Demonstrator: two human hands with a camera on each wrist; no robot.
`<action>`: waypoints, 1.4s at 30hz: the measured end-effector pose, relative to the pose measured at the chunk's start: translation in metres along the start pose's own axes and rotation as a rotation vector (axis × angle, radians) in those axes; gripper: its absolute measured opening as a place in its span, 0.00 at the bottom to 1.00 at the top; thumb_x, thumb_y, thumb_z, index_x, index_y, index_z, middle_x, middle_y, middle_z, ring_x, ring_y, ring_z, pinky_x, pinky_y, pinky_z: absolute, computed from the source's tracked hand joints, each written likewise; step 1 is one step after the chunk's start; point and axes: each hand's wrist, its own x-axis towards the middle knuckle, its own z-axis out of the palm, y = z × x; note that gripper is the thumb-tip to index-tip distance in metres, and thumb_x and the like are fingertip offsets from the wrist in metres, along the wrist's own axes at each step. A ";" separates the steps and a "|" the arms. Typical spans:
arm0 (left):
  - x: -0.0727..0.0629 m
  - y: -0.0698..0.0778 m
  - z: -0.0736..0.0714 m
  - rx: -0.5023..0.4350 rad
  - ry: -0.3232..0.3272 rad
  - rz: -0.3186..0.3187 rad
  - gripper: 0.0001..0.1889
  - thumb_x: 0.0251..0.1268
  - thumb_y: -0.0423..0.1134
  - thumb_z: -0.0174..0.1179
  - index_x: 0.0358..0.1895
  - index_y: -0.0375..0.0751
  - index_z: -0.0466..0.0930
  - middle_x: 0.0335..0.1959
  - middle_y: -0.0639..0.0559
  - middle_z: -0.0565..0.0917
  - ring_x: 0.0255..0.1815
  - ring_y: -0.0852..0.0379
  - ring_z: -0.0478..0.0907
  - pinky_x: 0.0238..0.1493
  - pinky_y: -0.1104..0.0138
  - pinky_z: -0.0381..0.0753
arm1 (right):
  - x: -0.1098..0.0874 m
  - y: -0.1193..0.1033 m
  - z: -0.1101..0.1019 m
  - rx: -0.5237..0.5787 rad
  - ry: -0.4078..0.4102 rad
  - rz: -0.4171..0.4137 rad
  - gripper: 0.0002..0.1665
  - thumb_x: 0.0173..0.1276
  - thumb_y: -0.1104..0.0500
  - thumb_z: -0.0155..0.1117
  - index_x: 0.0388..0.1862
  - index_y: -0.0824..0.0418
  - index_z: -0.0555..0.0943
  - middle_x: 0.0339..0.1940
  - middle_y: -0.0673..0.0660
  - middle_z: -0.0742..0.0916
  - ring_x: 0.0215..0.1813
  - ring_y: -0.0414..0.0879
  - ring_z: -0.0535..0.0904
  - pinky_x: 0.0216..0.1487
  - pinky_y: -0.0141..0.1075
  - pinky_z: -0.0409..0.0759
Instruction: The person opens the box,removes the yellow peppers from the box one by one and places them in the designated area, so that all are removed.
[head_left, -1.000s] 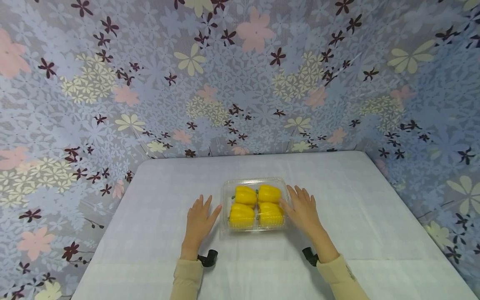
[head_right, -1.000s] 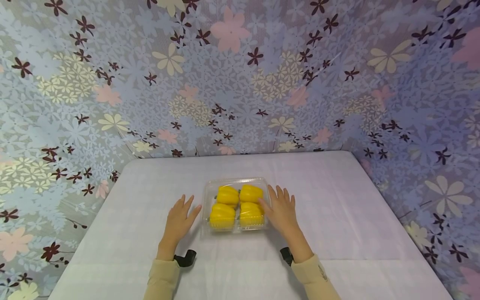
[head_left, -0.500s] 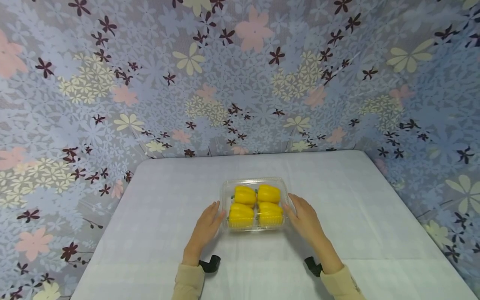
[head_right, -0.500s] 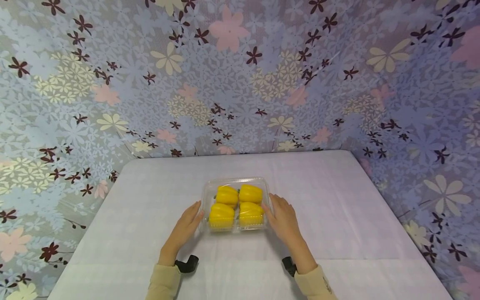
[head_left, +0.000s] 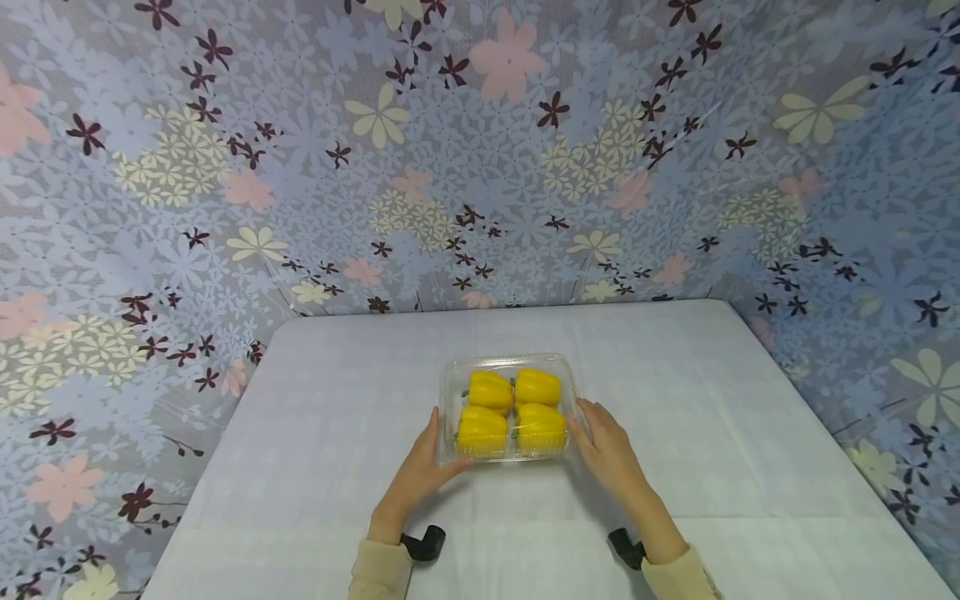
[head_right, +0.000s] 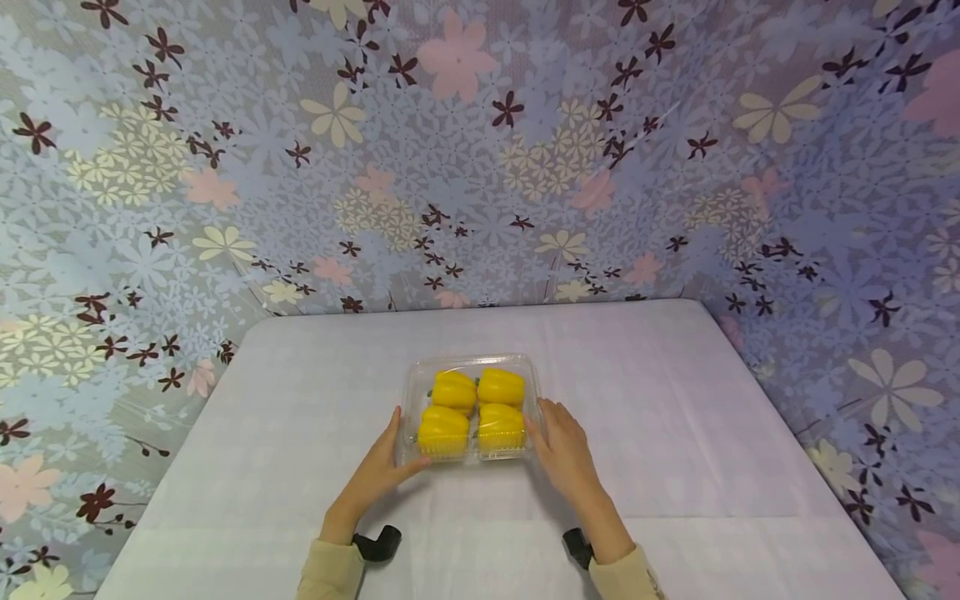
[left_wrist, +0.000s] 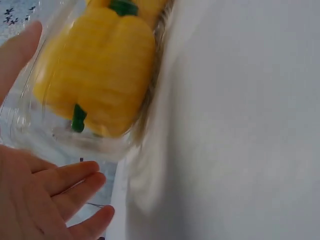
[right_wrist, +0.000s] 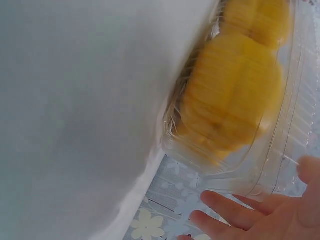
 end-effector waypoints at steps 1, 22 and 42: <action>0.000 -0.001 0.001 -0.002 0.007 0.009 0.59 0.52 0.61 0.66 0.77 0.39 0.37 0.77 0.38 0.52 0.77 0.39 0.49 0.74 0.43 0.51 | -0.001 0.000 0.001 0.003 -0.002 -0.001 0.35 0.77 0.45 0.44 0.70 0.70 0.62 0.70 0.75 0.67 0.72 0.70 0.58 0.70 0.65 0.57; -0.001 -0.002 0.012 -0.252 0.015 0.069 0.53 0.60 0.45 0.65 0.76 0.35 0.34 0.75 0.31 0.49 0.76 0.33 0.47 0.74 0.41 0.46 | -0.008 0.002 0.007 0.048 0.001 -0.038 0.41 0.75 0.44 0.48 0.73 0.71 0.54 0.74 0.71 0.62 0.74 0.68 0.55 0.72 0.63 0.54; -0.003 -0.005 -0.002 -0.284 0.026 0.141 0.41 0.60 0.32 0.63 0.73 0.31 0.51 0.72 0.36 0.60 0.74 0.39 0.55 0.70 0.44 0.61 | -0.008 0.000 0.006 0.047 -0.023 -0.027 0.42 0.75 0.43 0.48 0.74 0.71 0.53 0.74 0.71 0.62 0.74 0.67 0.57 0.72 0.61 0.56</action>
